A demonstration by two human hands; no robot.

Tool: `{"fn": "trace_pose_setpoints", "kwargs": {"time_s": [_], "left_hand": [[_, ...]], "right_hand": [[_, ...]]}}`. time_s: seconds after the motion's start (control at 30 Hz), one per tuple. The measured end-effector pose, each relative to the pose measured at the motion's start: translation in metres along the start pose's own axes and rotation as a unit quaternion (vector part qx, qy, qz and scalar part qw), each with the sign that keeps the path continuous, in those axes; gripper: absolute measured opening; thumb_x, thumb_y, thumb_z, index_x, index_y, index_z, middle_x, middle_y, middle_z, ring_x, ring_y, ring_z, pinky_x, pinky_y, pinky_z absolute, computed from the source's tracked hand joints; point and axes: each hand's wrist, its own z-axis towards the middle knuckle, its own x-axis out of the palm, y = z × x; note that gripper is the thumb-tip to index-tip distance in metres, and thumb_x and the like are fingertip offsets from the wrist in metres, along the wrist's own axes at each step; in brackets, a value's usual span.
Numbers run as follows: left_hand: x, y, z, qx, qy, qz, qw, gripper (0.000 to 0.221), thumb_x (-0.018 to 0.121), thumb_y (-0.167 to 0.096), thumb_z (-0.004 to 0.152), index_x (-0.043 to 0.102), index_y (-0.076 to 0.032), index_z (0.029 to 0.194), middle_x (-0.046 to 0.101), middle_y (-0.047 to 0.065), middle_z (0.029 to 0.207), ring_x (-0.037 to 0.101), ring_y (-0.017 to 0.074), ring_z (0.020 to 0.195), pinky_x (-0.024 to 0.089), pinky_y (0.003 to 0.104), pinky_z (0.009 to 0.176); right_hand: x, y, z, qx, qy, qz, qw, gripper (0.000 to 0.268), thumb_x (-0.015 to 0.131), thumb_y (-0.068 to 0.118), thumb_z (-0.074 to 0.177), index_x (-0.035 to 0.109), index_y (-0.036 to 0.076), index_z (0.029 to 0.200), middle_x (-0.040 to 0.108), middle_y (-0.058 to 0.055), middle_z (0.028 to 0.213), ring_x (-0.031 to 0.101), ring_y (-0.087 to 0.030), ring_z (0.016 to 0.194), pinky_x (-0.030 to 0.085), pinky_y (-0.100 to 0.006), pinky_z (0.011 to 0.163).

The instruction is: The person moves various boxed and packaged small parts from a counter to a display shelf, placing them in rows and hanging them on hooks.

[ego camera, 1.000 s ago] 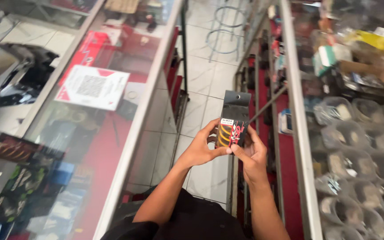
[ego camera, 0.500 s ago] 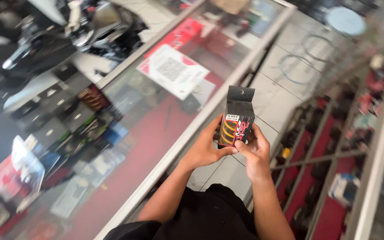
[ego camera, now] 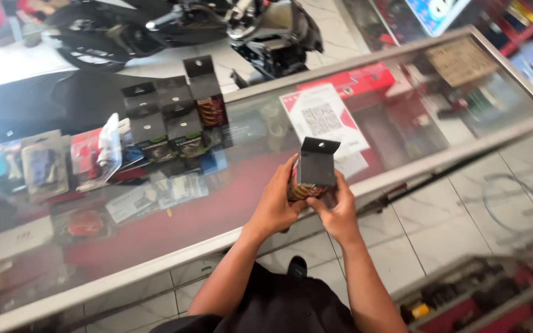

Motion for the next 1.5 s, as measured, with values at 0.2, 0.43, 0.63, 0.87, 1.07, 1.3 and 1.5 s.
{"fn": "trace_pose_setpoints", "kwargs": {"time_s": [0.2,0.43,0.63,0.87,1.07,1.3,1.5], "left_hand": [[-0.012,0.005,-0.003,-0.055,-0.066,0.042,0.995,0.1,0.082,0.002,0.065,0.035,-0.005,0.153,0.056,0.02,0.138,0.054,0.0421,0.131,0.047,0.044,0.106],[-0.022,0.021,-0.012,-0.064,-0.168,0.108,0.978,0.094,0.079,0.003,0.07,0.035,-0.001,0.153,0.054,0.023,0.143,0.052,0.0437,0.134,0.046,0.045,0.108],[-0.049,0.024,-0.017,-0.115,-0.212,0.184,0.953,0.091,0.082,-0.006,0.076,0.032,0.001,0.152,0.051,0.025,0.144,0.051,0.0452,0.131,0.045,0.045,0.105],[-0.055,0.036,-0.032,-0.08,-0.25,0.187,0.947,0.08,0.075,-0.006,0.086,0.034,0.0,0.154,0.05,0.024,0.15,0.051,0.0432,0.137,0.044,0.044,0.111],[-0.054,0.049,-0.034,-0.067,-0.25,0.189,0.947,0.088,0.075,-0.006,0.086,0.025,0.002,0.158,0.039,0.026,0.158,0.041,0.0431,0.145,0.037,0.045,0.118],[-0.056,0.047,-0.029,-0.083,-0.215,0.21,0.95,0.091,0.076,-0.008,0.086,0.022,0.002,0.158,0.024,0.022,0.168,0.03,0.0407,0.152,0.031,0.043,0.121],[-0.058,0.044,-0.027,-0.088,-0.199,0.223,0.95,0.09,0.076,-0.01,0.086,0.023,0.002,0.158,0.023,0.022,0.167,0.028,0.0406,0.153,0.029,0.043,0.122]], "right_hand": [[0.014,-0.012,0.03,0.001,0.089,-0.047,0.995,0.075,0.076,-0.008,0.078,0.045,0.001,0.146,0.065,-0.011,0.127,0.062,-0.018,0.119,0.051,-0.033,0.104],[0.04,-0.012,0.058,-0.057,0.163,-0.18,0.968,0.077,0.079,-0.006,0.076,0.045,0.003,0.144,0.067,-0.02,0.127,0.065,-0.03,0.124,0.05,-0.038,0.105],[0.076,-0.007,0.087,-0.048,0.235,-0.223,0.945,0.081,0.079,-0.002,0.077,0.04,0.009,0.147,0.066,-0.022,0.128,0.064,-0.039,0.123,0.052,-0.041,0.101],[0.102,-0.02,0.113,-0.059,0.238,-0.276,0.929,0.086,0.081,0.002,0.078,0.034,0.009,0.149,0.062,-0.025,0.13,0.06,-0.044,0.124,0.049,-0.046,0.1],[0.115,-0.034,0.134,-0.053,0.244,-0.284,0.926,0.081,0.081,0.005,0.079,0.038,0.009,0.147,0.065,-0.023,0.127,0.062,-0.043,0.123,0.05,-0.046,0.101],[0.128,-0.042,0.154,-0.116,0.223,-0.288,0.924,0.086,0.084,0.004,0.075,0.038,0.007,0.148,0.062,-0.024,0.131,0.061,-0.044,0.121,0.05,-0.047,0.098],[0.134,-0.055,0.157,-0.121,0.209,-0.304,0.922,0.085,0.083,0.009,0.078,0.038,0.003,0.15,0.061,-0.021,0.133,0.063,-0.04,0.112,0.05,-0.047,0.097]]}}
